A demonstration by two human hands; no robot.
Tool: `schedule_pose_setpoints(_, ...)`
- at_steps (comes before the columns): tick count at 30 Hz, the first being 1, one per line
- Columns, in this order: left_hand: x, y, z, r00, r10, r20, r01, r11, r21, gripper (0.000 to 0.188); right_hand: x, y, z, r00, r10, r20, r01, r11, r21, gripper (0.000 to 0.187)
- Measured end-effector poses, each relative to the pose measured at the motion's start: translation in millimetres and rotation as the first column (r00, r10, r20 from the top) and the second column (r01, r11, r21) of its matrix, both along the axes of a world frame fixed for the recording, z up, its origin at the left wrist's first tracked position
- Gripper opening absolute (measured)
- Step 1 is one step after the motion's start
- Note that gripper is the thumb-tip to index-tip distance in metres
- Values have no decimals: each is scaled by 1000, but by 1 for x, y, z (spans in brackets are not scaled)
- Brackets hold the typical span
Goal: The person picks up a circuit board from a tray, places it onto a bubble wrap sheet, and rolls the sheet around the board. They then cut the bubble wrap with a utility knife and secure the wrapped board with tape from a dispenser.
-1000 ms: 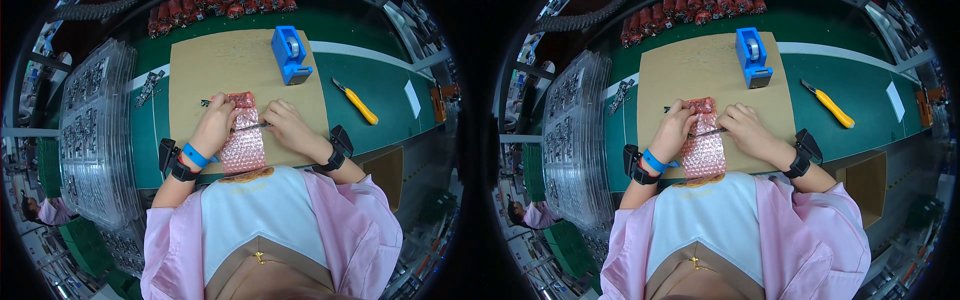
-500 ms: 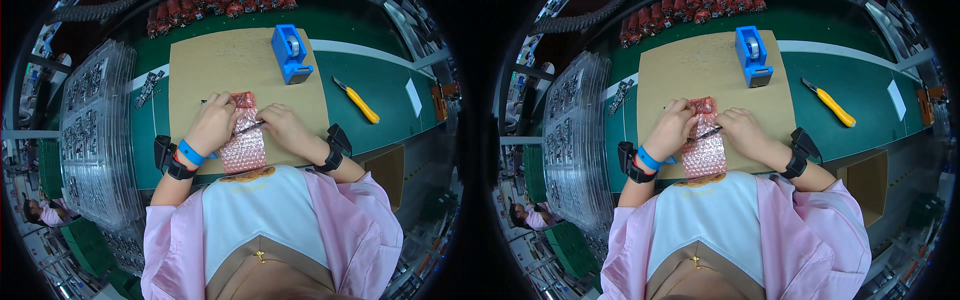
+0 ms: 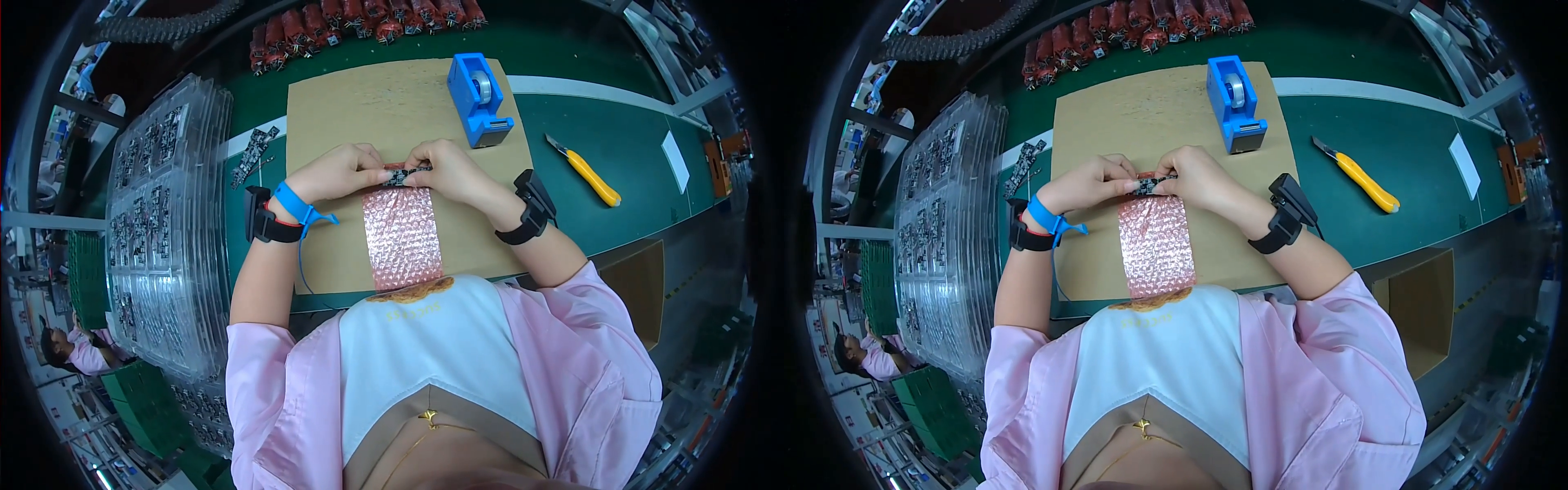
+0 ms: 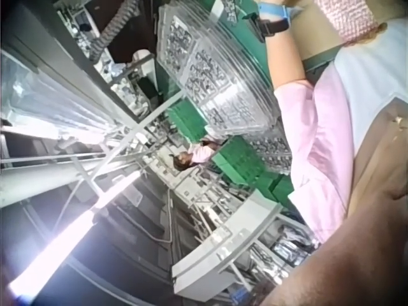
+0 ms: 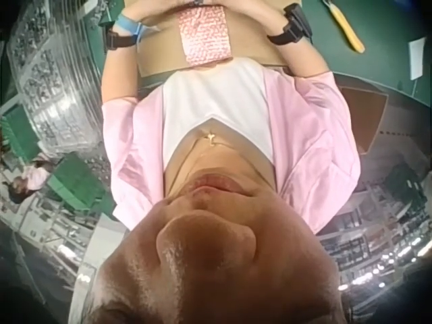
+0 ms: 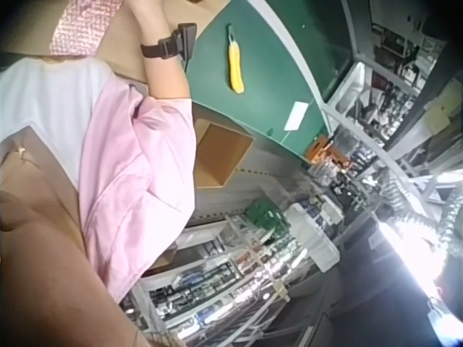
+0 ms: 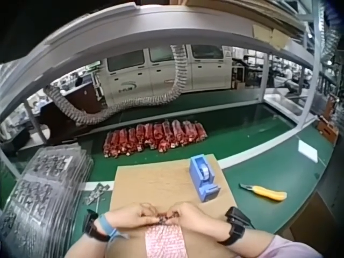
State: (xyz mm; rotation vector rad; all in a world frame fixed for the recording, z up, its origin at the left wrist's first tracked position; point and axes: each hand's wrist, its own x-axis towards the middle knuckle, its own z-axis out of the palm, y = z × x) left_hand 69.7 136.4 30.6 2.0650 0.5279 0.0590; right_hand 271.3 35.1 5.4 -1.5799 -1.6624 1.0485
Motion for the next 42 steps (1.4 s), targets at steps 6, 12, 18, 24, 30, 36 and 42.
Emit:
schedule_pose_setpoints(6, 2, 5, 2, 990, -62, -129, 76, 991, 109, 18, -5, 3, 3, 996, -48, -75, 42, 995, -86, 17)
schedule_pose_setpoints(12, 3, 0, -7, 999, 44, -19, -44, 999, -10, 16, -9, 12, -16, 988, -38, 147, 3, 972, 233, 17)
schedule_pose_setpoints(18, 2, 0, -10, 998, -40, -49, 47, 986, 159, 18, -9, 31, -10, 989, 9, 145, 0, 998, -57, 18)
schedule_pose_setpoints(24, 4, 6, -17, 998, -11, -65, 19, 992, 126, 18, -20, 26, -22, 988, -136, 69, 139, 989, -47, 21)
schedule_pose_setpoints(30, 4, 13, -17, 993, -26, -111, 51, 973, 225, 24, -37, 16, -29, 951, -307, 39, 300, 945, 132, 21)
schedule_pose_setpoints(36, 1, -12, -9, 996, -46, -74, 72, 913, 403, 32, -40, 12, -40, 934, -355, 42, 342, 921, 187, 22)
schedule_pose_setpoints(42, -1, -20, -19, 999, 35, -3, -27, 818, 575, 35, -38, 10, -38, 932, -363, 14, 353, 913, 205, 22)
